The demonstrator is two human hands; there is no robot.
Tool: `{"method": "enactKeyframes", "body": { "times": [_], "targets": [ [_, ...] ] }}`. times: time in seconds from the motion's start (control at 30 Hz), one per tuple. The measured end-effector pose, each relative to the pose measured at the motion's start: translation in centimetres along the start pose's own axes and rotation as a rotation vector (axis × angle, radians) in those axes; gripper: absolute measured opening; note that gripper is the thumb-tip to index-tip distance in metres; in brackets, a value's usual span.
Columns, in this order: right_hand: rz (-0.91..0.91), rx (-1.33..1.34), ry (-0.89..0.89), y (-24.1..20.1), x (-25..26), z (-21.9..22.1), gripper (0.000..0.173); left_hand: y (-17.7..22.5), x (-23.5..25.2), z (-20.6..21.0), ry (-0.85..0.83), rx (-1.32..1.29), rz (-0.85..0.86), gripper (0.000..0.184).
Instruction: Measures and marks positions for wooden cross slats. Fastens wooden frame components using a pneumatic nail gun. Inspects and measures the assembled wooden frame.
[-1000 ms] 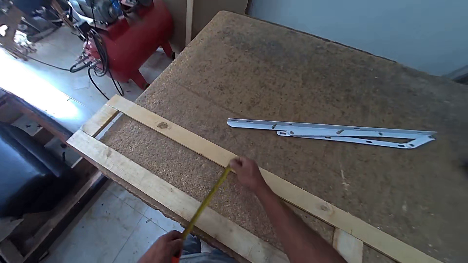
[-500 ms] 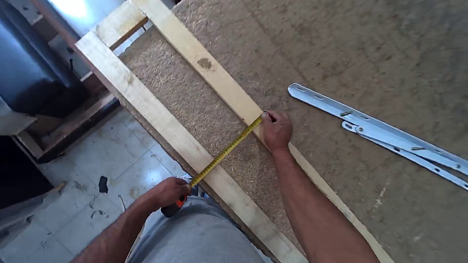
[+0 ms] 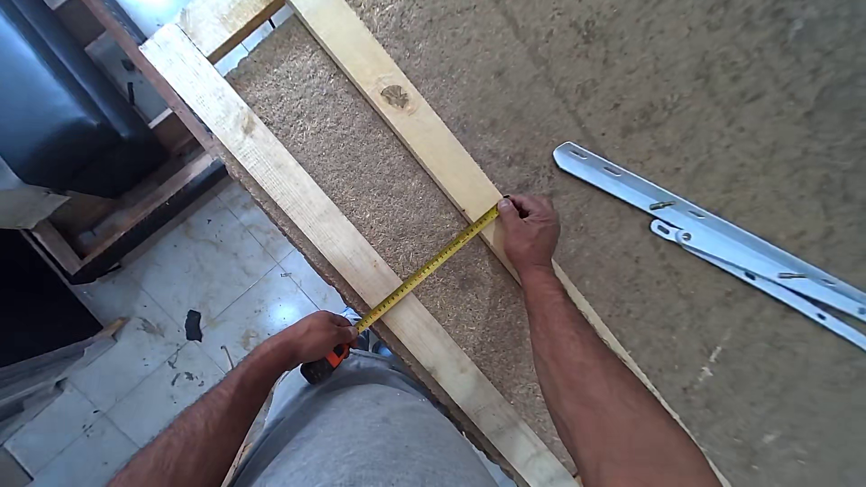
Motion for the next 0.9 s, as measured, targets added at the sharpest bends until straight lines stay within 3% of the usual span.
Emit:
{"method": "enactKeyframes", "body": {
  "times": [0.47,0.57,0.63,0.7,0.9],
  "targets": [
    [0.013,0.007,-0.015,-0.6,-0.2,-0.3,0.031,1.2,-1.0,0.4,-0.018,0.008,0.005,0.031],
    [0.012,0.106,0.015,-1.0,-1.4,-2.2,0.061,2.7,-2.3,1.6,-0.045,-0.082,0.126,0.032],
    [0.046,0.160,0.112,-1.0,-4.2,-4.5,0.068,3.2,-2.9,2.4,-0.076,-0.207,0.162,0.031],
    [0.066,0.149,0.159,-0.8,-8.4,-6.0,0.062,2.9,-2.9,2.3,-0.056,-0.247,0.157,0.030],
    [0.218,0.192,0.135,2.3,-22.6,-4.9,0.045,0.3,-3.2,0.4,-0.050,-0.064,0.069,0.028]
  ]
}}
Point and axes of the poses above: each hand's wrist, its own x-axis towards the middle knuckle, its own z-axis out of the palm, y = z × x, the point moved 6 cm from there along x, towards the middle knuckle, and after that the axes turned 7 degrees about -x, right-handed, at the moved point
